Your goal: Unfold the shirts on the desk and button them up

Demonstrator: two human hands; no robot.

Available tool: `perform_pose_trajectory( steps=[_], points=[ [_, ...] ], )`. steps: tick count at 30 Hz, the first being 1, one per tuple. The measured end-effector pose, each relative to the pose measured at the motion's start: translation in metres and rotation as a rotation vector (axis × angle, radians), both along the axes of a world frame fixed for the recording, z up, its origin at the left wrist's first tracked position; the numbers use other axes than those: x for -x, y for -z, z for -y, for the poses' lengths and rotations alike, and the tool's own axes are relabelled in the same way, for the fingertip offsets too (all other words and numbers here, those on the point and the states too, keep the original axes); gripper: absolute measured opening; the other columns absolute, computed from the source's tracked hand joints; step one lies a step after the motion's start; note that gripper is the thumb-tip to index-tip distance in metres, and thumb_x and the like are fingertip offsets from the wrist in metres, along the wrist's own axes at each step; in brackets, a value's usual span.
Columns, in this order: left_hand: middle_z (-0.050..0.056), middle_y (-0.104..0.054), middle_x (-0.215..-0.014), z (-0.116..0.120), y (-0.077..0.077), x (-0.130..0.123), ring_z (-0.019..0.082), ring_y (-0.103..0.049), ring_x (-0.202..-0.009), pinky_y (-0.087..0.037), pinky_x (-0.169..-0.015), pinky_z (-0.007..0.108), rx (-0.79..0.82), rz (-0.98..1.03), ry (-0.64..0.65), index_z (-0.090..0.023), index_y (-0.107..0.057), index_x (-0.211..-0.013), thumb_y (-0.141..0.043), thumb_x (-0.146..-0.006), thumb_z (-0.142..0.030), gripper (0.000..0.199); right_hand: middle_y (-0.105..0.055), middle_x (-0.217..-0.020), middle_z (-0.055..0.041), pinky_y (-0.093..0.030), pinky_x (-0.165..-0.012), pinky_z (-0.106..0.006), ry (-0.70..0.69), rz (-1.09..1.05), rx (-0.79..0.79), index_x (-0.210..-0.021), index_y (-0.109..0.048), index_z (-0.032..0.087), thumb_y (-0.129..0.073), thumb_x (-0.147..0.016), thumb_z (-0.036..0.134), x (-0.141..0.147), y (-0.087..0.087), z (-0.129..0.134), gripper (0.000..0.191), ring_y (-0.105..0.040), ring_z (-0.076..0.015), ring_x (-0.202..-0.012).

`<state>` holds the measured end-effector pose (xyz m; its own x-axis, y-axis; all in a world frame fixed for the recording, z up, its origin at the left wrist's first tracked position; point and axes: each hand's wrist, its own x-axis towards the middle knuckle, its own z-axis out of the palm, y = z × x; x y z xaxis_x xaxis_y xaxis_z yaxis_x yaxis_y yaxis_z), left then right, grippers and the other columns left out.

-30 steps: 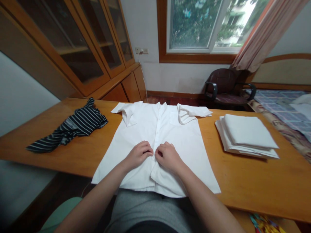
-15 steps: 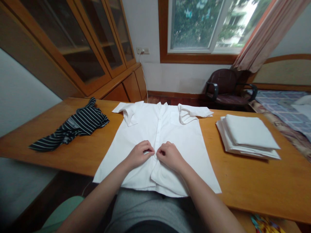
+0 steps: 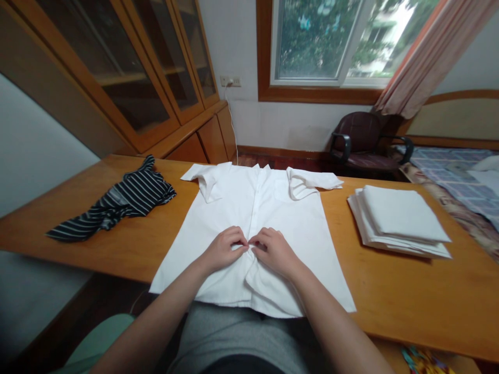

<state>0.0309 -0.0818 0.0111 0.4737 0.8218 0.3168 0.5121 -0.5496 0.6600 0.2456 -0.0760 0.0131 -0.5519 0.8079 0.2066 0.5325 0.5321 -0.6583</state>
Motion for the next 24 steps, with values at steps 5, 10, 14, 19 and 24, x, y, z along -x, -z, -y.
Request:
perform_pose_trajectory(
  steps=[5,10,14,19,24],
  points=[
    [0.002,-0.061,-0.080,-0.002,0.003,0.002,0.018,-0.058,-0.083,-0.046,-0.077,0.031,0.040,0.015,0.004,-0.020,-0.068,-0.079,-0.066,-0.087,-0.017,0.009,-0.064,-0.091,-0.0026,-0.041,-0.082,-0.034,-0.043,0.044,-0.037,-0.101,-0.071,0.026,-0.065,-0.090,0.018,-0.001,-0.002,0.002,0.015,-0.060,-0.0187,-0.091],
    [0.002,-0.061,-0.079,-0.003,0.005,0.002,0.018,-0.058,-0.084,-0.045,-0.078,0.031,0.055,0.033,0.007,-0.020,-0.068,-0.078,-0.065,-0.087,-0.016,0.011,-0.064,-0.092,-0.0026,-0.041,-0.083,-0.034,-0.038,0.082,-0.047,-0.098,-0.071,0.024,-0.065,-0.091,0.019,-0.002,-0.002,0.002,0.010,-0.060,-0.0188,-0.091],
    [0.002,-0.061,-0.080,-0.004,0.003,0.003,0.018,-0.058,-0.085,-0.045,-0.078,0.030,0.088,0.118,-0.006,-0.019,-0.069,-0.078,-0.065,-0.088,-0.018,0.011,-0.064,-0.090,-0.0027,-0.042,-0.081,-0.033,-0.039,0.078,-0.030,-0.094,-0.070,0.022,-0.064,-0.092,0.018,-0.001,-0.004,0.001,0.008,-0.059,-0.0184,-0.089],
    [0.002,-0.059,-0.079,-0.004,-0.003,0.006,0.016,-0.057,-0.076,-0.044,-0.070,0.028,0.159,0.262,-0.046,-0.017,-0.069,-0.077,-0.066,-0.088,-0.026,0.014,-0.060,-0.087,-0.0031,-0.043,-0.080,-0.033,-0.015,0.040,-0.008,-0.090,-0.067,0.021,-0.061,-0.090,0.015,-0.002,-0.008,0.003,0.009,-0.058,-0.0189,-0.087],
    [0.003,-0.059,-0.080,-0.003,-0.007,0.007,0.015,-0.056,-0.076,-0.043,-0.069,0.027,0.190,0.334,-0.041,-0.016,-0.068,-0.078,-0.068,-0.088,-0.029,0.017,-0.056,-0.094,-0.0052,-0.046,-0.082,-0.034,-0.022,-0.122,0.031,-0.093,-0.059,0.021,-0.052,-0.095,0.019,-0.006,-0.009,0.004,0.008,-0.056,-0.0196,-0.089]
  ],
)
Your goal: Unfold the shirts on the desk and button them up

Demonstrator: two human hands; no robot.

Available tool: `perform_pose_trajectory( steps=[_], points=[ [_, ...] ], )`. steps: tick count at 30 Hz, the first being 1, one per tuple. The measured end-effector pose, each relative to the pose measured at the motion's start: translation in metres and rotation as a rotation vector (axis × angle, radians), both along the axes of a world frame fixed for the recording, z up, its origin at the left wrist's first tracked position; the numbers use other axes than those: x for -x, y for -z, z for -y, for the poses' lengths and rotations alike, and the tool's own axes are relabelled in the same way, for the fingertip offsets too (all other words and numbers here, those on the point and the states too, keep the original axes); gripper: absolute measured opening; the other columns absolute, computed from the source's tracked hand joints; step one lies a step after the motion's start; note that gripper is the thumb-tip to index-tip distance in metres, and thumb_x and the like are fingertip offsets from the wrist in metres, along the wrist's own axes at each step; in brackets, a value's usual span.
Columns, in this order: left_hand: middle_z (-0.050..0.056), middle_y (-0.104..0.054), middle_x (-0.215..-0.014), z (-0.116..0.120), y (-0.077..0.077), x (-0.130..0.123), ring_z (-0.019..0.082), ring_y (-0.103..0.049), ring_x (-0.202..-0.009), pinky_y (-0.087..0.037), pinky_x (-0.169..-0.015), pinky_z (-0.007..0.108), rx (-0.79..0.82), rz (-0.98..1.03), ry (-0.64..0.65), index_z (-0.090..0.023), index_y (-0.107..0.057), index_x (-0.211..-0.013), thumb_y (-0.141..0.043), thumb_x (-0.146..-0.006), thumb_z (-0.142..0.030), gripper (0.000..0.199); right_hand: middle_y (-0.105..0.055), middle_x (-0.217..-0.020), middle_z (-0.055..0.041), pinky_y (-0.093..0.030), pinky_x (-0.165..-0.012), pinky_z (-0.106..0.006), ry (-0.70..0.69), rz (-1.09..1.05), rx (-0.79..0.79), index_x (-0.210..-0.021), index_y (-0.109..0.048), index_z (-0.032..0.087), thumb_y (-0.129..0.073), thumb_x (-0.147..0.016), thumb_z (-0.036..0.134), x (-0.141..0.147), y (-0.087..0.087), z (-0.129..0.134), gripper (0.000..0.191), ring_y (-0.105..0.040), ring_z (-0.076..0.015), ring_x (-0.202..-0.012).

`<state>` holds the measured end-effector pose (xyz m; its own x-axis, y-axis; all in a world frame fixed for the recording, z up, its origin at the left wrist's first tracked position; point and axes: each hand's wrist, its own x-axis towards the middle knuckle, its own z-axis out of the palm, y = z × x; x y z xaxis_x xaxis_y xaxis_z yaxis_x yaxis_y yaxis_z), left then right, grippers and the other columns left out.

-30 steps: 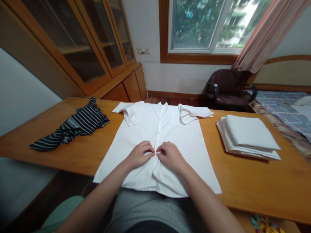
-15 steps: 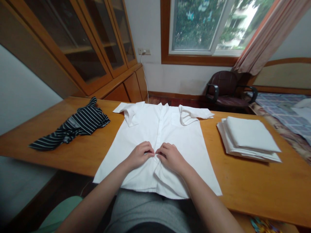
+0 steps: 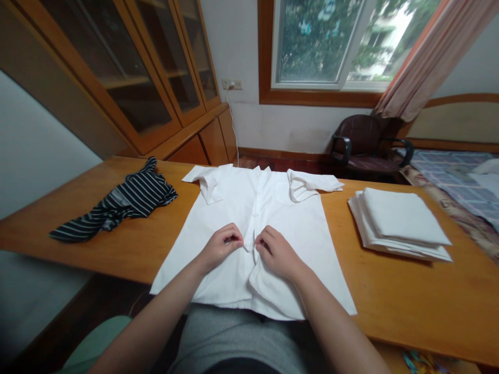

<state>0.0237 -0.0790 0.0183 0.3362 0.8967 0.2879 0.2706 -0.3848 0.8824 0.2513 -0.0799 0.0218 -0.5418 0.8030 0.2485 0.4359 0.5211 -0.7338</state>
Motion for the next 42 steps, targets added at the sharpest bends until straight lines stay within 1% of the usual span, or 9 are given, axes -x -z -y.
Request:
perform_pose_trajectory(
  steps=[6,10,13,16,22,27,30,36,42],
  points=[
    [0.006,-0.061,-0.090,-0.001,0.002,0.003,0.020,-0.059,-0.092,-0.047,-0.083,0.033,-0.058,0.056,-0.001,-0.018,-0.062,-0.081,-0.063,-0.092,-0.035,0.021,-0.055,-0.119,-0.0121,-0.048,-0.077,-0.034,-0.018,-0.175,0.026,-0.093,-0.051,0.022,-0.043,-0.100,0.041,-0.009,0.019,-0.014,0.022,-0.056,-0.0195,-0.089],
    [0.012,-0.063,-0.125,0.002,0.005,0.003,0.024,-0.052,-0.125,-0.043,-0.103,0.043,-0.014,0.103,0.032,-0.020,-0.057,-0.088,-0.054,-0.098,-0.034,0.018,-0.062,-0.109,-0.0100,-0.048,-0.075,-0.034,0.023,-0.247,0.083,-0.093,-0.045,0.024,-0.039,-0.099,0.053,-0.014,0.033,-0.024,0.030,-0.058,-0.0196,-0.084],
    [0.012,-0.066,-0.125,0.004,0.007,0.001,0.024,-0.050,-0.131,-0.038,-0.108,0.048,0.051,0.157,0.073,-0.022,-0.050,-0.092,-0.047,-0.101,-0.033,0.016,-0.064,-0.099,-0.0077,-0.048,-0.075,-0.034,0.113,-0.320,0.082,-0.090,-0.043,0.025,-0.041,-0.098,0.054,-0.015,0.038,-0.026,0.030,-0.059,-0.0206,-0.086],
    [0.011,-0.071,-0.105,0.004,0.011,0.000,0.024,-0.053,-0.127,-0.040,-0.106,0.046,0.067,0.165,0.089,-0.022,-0.049,-0.093,-0.045,-0.102,-0.034,0.016,-0.061,-0.088,-0.0054,-0.048,-0.070,-0.032,0.163,-0.354,0.073,-0.089,-0.044,0.025,-0.044,-0.096,0.050,-0.014,0.040,-0.025,0.026,-0.058,-0.0194,-0.078],
    [0.004,-0.060,-0.094,0.002,0.015,0.004,0.019,-0.058,-0.093,-0.045,-0.088,0.034,0.137,0.043,0.000,-0.020,-0.055,-0.097,-0.050,-0.099,-0.038,0.019,-0.054,-0.071,0.0005,-0.042,-0.060,-0.027,0.268,-0.314,0.089,-0.084,-0.052,0.022,-0.049,-0.093,0.040,-0.008,0.033,-0.020,0.020,-0.050,-0.0153,-0.064],
    [0.002,-0.059,-0.090,0.003,0.009,0.005,0.018,-0.057,-0.092,-0.044,-0.089,0.031,0.173,0.023,0.033,-0.020,-0.057,-0.093,-0.055,-0.096,-0.036,0.017,-0.056,-0.096,-0.0054,-0.049,-0.077,-0.032,0.268,-0.267,-0.026,-0.086,-0.063,0.020,-0.063,-0.084,0.030,-0.002,0.016,-0.014,0.010,-0.057,-0.0179,-0.084],
    [0.001,-0.061,-0.090,0.003,0.006,0.005,0.017,-0.058,-0.091,-0.045,-0.087,0.030,0.190,0.058,0.028,-0.019,-0.058,-0.093,-0.059,-0.094,-0.035,0.015,-0.054,-0.111,-0.0078,-0.051,-0.081,-0.034,0.303,-0.227,0.017,-0.104,-0.064,0.021,-0.064,-0.081,0.025,0.001,0.015,-0.014,0.023,-0.059,-0.0176,-0.087],
    [0.003,-0.066,-0.092,0.006,0.005,0.004,0.018,-0.062,-0.091,-0.046,-0.085,0.030,0.221,0.102,0.076,-0.018,-0.060,-0.093,-0.064,-0.091,-0.035,0.017,-0.062,-0.099,-0.0062,-0.050,-0.078,-0.034,0.372,-0.051,0.058,-0.121,-0.057,0.018,-0.058,-0.089,0.030,0.006,0.021,-0.017,0.035,-0.059,-0.0181,-0.080],
    [0.005,-0.069,-0.096,0.011,0.006,0.003,0.018,-0.063,-0.091,-0.047,-0.084,0.031,0.211,0.038,0.113,-0.018,-0.062,-0.094,-0.062,-0.092,-0.033,0.015,-0.066,-0.094,-0.0048,-0.046,-0.075,-0.030,0.359,0.173,0.108,-0.132,-0.051,0.019,-0.053,-0.094,0.037,0.014,0.001,-0.028,0.041,-0.062,-0.0182,-0.080]
  ],
)
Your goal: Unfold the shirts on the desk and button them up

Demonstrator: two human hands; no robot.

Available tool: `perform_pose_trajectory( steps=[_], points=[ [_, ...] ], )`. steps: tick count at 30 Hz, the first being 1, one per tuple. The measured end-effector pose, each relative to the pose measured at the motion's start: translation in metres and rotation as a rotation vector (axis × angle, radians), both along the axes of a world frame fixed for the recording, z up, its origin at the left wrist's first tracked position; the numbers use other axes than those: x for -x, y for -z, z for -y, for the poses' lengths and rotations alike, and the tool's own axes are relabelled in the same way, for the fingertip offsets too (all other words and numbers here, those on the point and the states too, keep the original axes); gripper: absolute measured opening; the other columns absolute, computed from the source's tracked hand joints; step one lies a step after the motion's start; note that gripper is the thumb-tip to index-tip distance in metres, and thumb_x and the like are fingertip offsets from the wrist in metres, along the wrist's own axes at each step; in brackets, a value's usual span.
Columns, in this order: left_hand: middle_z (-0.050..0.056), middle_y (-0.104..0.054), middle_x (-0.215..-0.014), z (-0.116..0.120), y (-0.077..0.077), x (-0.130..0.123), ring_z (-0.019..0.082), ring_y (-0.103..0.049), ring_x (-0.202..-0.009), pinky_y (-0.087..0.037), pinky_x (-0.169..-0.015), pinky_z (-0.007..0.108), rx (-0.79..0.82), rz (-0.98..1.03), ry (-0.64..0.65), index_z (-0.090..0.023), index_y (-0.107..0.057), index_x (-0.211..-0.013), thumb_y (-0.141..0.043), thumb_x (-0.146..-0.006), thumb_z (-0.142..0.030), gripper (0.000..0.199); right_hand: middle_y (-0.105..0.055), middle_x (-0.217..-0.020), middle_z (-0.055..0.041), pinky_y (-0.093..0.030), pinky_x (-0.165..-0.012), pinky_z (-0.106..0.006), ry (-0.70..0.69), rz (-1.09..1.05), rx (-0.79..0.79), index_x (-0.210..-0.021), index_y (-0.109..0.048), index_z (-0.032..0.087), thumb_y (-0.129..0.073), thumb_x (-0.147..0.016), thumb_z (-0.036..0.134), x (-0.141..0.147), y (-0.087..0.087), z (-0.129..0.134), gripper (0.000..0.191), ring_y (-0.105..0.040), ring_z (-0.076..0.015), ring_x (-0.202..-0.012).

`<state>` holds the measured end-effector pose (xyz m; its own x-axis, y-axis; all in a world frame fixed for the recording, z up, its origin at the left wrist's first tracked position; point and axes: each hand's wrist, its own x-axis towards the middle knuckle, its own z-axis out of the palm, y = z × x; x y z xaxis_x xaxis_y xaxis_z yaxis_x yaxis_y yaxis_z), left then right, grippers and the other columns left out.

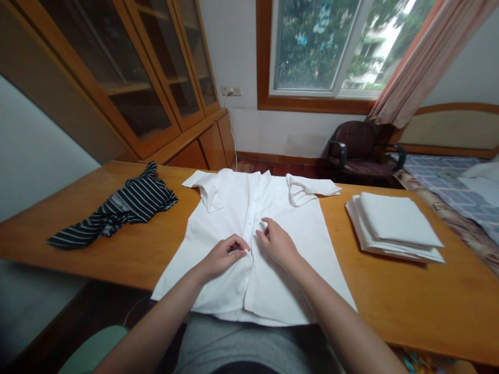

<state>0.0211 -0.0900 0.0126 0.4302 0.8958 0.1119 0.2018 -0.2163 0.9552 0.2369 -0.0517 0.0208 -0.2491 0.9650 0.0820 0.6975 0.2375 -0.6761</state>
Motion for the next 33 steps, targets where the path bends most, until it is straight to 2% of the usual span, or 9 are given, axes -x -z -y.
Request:
perform_pose_trajectory(
  steps=[5,9,12,17,20,23,28,31,33],
  points=[
    [0.003,-0.068,-0.093,0.004,-0.002,-0.001,0.018,-0.063,-0.090,-0.047,-0.082,0.030,-0.040,-0.114,0.001,-0.019,-0.063,-0.094,-0.061,-0.092,-0.030,0.011,-0.068,-0.103,-0.0091,-0.044,-0.077,-0.029,0.049,0.239,-0.069,-0.123,-0.054,0.016,-0.056,-0.092,0.037,0.014,-0.013,-0.039,0.037,-0.064,-0.0206,-0.087],
    [0.004,-0.067,-0.091,0.010,-0.006,-0.003,0.018,-0.063,-0.088,-0.047,-0.081,0.029,-0.061,-0.156,-0.005,-0.019,-0.063,-0.092,-0.059,-0.092,-0.028,0.011,-0.063,-0.116,-0.0158,-0.045,-0.086,-0.032,0.080,0.411,-0.089,-0.120,-0.053,0.012,-0.058,-0.089,0.035,0.032,-0.011,-0.069,0.039,-0.063,-0.0260,-0.102],
    [0.004,-0.067,-0.091,0.017,-0.007,-0.002,0.019,-0.063,-0.089,-0.047,-0.082,0.030,-0.050,-0.166,-0.005,-0.018,-0.064,-0.092,-0.059,-0.092,-0.029,0.011,-0.060,-0.117,-0.0179,-0.047,-0.085,-0.035,0.105,0.501,-0.044,-0.121,-0.049,0.012,-0.055,-0.090,0.035,0.045,-0.010,-0.080,0.038,-0.063,-0.0288,-0.103],
    [0.005,-0.068,-0.094,0.029,-0.004,0.002,0.019,-0.064,-0.091,-0.047,-0.084,0.031,0.048,-0.085,-0.008,-0.019,-0.064,-0.095,-0.061,-0.092,-0.031,0.013,-0.060,-0.115,-0.0194,-0.048,-0.080,-0.038,0.144,0.567,0.015,-0.127,-0.043,0.011,-0.048,-0.091,0.023,0.053,-0.014,-0.084,0.038,-0.067,-0.0303,-0.097],
    [0.006,-0.069,-0.096,0.037,-0.001,0.005,0.020,-0.065,-0.093,-0.047,-0.085,0.032,0.107,0.054,-0.035,-0.018,-0.062,-0.093,-0.063,-0.092,-0.034,0.016,-0.065,-0.113,-0.0169,-0.047,-0.079,-0.035,0.088,0.555,0.020,-0.136,-0.038,0.015,-0.045,-0.090,0.014,0.047,-0.016,-0.085,0.047,-0.067,-0.0286,-0.097],
    [0.006,-0.068,-0.097,0.046,-0.001,0.006,0.020,-0.065,-0.097,-0.046,-0.087,0.033,0.138,0.276,-0.061,-0.018,-0.058,-0.089,-0.066,-0.091,-0.036,0.019,-0.068,-0.114,-0.0120,-0.045,-0.080,-0.032,-0.008,0.513,0.002,-0.143,-0.035,0.023,-0.047,-0.090,0.015,0.036,-0.017,-0.082,0.054,-0.067,-0.0257,-0.099],
    [0.006,-0.069,-0.092,0.055,-0.014,0.006,0.020,-0.065,-0.095,-0.045,-0.083,0.033,0.140,0.513,-0.020,-0.019,-0.054,-0.087,-0.068,-0.091,-0.034,0.021,-0.069,-0.116,-0.0085,-0.043,-0.080,-0.028,-0.156,0.431,-0.044,-0.149,-0.037,0.030,-0.049,-0.091,0.017,0.024,-0.015,-0.074,0.061,-0.065,-0.0227,-0.100],
    [0.007,-0.069,-0.092,0.054,-0.025,0.004,0.021,-0.065,-0.095,-0.045,-0.083,0.034,0.153,0.547,0.043,-0.019,-0.054,-0.087,-0.069,-0.091,-0.033,0.021,-0.069,-0.112,-0.0069,-0.043,-0.078,-0.027,-0.166,0.417,-0.041,-0.146,-0.045,0.032,-0.050,-0.089,0.015,0.027,-0.014,-0.071,0.060,-0.065,-0.0212,-0.096],
    [0.008,-0.069,-0.092,0.051,-0.031,0.001,0.021,-0.065,-0.095,-0.045,-0.083,0.034,0.175,0.552,0.085,-0.018,-0.055,-0.087,-0.069,-0.090,-0.034,0.021,-0.069,-0.109,-0.0059,-0.042,-0.077,-0.026,-0.160,0.402,-0.040,-0.147,-0.044,0.034,-0.051,-0.087,0.014,0.032,-0.016,-0.071,0.064,-0.065,-0.0202,-0.093]
  ],
)
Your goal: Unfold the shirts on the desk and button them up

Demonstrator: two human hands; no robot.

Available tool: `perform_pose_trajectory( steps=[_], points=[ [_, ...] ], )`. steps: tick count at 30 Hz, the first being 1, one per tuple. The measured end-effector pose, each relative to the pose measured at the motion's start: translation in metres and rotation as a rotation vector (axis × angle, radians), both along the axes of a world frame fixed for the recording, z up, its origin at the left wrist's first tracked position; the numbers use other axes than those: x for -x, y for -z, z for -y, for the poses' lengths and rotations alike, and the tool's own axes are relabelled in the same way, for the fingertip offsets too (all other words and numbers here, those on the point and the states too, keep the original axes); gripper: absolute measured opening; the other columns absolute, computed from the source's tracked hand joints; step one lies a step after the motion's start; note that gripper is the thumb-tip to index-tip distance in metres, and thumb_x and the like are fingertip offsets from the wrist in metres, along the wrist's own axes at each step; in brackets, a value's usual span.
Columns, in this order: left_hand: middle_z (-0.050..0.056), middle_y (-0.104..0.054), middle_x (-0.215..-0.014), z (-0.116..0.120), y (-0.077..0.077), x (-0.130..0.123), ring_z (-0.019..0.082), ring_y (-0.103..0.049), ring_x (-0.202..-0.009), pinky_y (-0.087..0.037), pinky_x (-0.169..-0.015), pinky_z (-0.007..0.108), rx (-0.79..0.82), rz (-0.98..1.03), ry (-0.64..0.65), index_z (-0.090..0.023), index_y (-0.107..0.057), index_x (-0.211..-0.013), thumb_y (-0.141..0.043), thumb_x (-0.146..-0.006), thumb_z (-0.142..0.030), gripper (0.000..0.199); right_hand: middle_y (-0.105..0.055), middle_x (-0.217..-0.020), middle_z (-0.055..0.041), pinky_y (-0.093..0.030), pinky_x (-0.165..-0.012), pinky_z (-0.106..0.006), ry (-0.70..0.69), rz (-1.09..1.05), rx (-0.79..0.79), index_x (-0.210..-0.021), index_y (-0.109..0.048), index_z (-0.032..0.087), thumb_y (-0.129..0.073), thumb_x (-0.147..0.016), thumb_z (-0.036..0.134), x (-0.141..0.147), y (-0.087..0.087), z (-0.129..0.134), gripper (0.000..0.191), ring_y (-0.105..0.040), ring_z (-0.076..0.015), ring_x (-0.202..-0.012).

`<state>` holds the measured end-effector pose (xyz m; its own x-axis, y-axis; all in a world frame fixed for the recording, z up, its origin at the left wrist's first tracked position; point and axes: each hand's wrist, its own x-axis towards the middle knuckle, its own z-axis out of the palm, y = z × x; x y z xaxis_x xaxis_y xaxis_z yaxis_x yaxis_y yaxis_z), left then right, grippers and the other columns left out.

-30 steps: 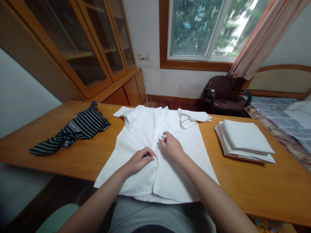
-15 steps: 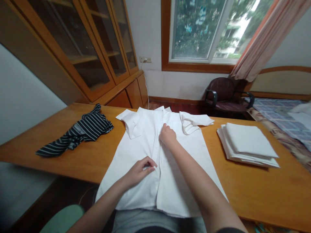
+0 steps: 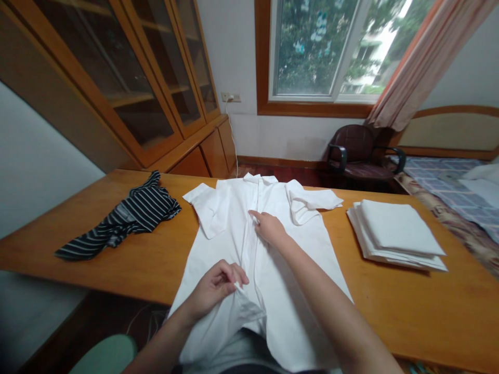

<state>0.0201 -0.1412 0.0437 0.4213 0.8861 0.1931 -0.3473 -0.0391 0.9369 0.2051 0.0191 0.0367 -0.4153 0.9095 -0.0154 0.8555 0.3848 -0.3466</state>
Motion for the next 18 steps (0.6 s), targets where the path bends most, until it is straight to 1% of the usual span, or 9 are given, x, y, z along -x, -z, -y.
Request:
perform_pose_trajectory(
  steps=[4,5,7,8,10,11,13,15,18],
  points=[
    [0.010,-0.070,-0.093,-0.008,-0.007,-0.006,0.020,-0.065,-0.092,-0.045,-0.081,0.032,0.056,-0.038,0.100,-0.017,-0.055,-0.085,-0.072,-0.088,-0.034,0.024,-0.069,-0.103,-0.0037,-0.041,-0.076,-0.024,-0.011,-0.042,-0.019,-0.155,-0.030,0.036,-0.048,-0.086,0.011,0.010,-0.007,0.000,0.075,-0.063,-0.0188,-0.091],
    [0.010,-0.070,-0.093,-0.009,-0.008,-0.008,0.019,-0.065,-0.091,-0.045,-0.081,0.032,0.074,-0.052,0.125,-0.017,-0.055,-0.085,-0.072,-0.087,-0.034,0.025,-0.068,-0.103,-0.0036,-0.040,-0.076,-0.024,-0.016,-0.051,-0.027,-0.155,-0.030,0.037,-0.047,-0.087,0.010,0.012,-0.008,0.000,0.075,-0.063,-0.0187,-0.090],
    [0.010,-0.071,-0.093,-0.011,-0.009,-0.010,0.019,-0.065,-0.089,-0.045,-0.080,0.031,0.108,-0.073,0.164,-0.017,-0.054,-0.084,-0.073,-0.086,-0.035,0.026,-0.067,-0.105,-0.0039,-0.040,-0.076,-0.024,-0.034,-0.059,-0.044,-0.150,-0.040,0.036,-0.045,-0.087,0.009,0.015,-0.010,0.000,0.069,-0.062,-0.0188,-0.088],
    [0.010,-0.071,-0.092,-0.012,-0.010,-0.012,0.018,-0.065,-0.089,-0.045,-0.081,0.031,0.119,-0.079,0.179,-0.017,-0.054,-0.084,-0.074,-0.086,-0.035,0.027,-0.066,-0.106,-0.0041,-0.040,-0.076,-0.025,-0.042,-0.063,-0.052,-0.143,-0.050,0.035,-0.044,-0.086,0.008,0.016,-0.010,-0.001,0.064,-0.062,-0.0189,-0.087],
    [0.010,-0.071,-0.093,-0.013,-0.010,-0.012,0.019,-0.066,-0.089,-0.046,-0.081,0.032,0.125,-0.090,0.201,-0.017,-0.054,-0.085,-0.073,-0.086,-0.036,0.027,-0.064,-0.104,-0.0040,-0.039,-0.077,-0.025,-0.040,-0.089,-0.066,-0.121,-0.068,0.030,-0.043,-0.084,0.006,0.017,-0.009,-0.002,0.050,-0.060,-0.0189,-0.086],
    [0.010,-0.071,-0.093,-0.014,-0.011,-0.011,0.019,-0.066,-0.091,-0.047,-0.082,0.033,0.117,-0.094,0.209,-0.017,-0.054,-0.085,-0.073,-0.087,-0.037,0.027,-0.064,-0.101,-0.0037,-0.039,-0.077,-0.025,-0.028,-0.122,-0.074,-0.110,-0.071,0.027,-0.043,-0.083,0.005,0.017,-0.008,-0.003,0.045,-0.059,-0.0187,-0.085],
    [0.011,-0.071,-0.095,-0.017,-0.012,-0.005,0.022,-0.067,-0.096,-0.048,-0.086,0.036,0.052,-0.104,0.201,-0.018,-0.055,-0.087,-0.069,-0.089,-0.040,0.026,-0.062,-0.096,-0.0026,-0.040,-0.079,-0.024,0.021,-0.243,-0.098,-0.099,-0.072,0.025,-0.042,-0.082,0.004,0.017,-0.008,-0.005,0.040,-0.058,-0.0183,-0.087],
    [0.013,-0.070,-0.104,-0.024,-0.012,0.006,0.025,-0.065,-0.106,-0.048,-0.093,0.041,-0.058,-0.142,0.087,-0.018,-0.058,-0.091,-0.064,-0.091,-0.045,0.028,-0.059,-0.092,-0.0016,-0.041,-0.082,-0.025,0.070,-0.418,-0.127,-0.096,-0.071,0.024,-0.043,-0.083,0.007,0.016,-0.013,-0.006,0.035,-0.057,-0.0184,-0.090],
    [0.015,-0.058,-0.134,-0.044,-0.012,0.025,0.027,-0.052,-0.129,-0.041,-0.108,0.045,-0.215,-0.355,-0.276,-0.022,-0.059,-0.111,-0.066,-0.089,-0.046,0.033,-0.058,-0.087,-0.0013,-0.042,-0.085,-0.028,0.047,-0.682,-0.149,-0.088,-0.069,0.023,-0.049,-0.081,0.014,0.017,-0.032,-0.008,0.024,-0.057,-0.0198,-0.091]
  ],
)
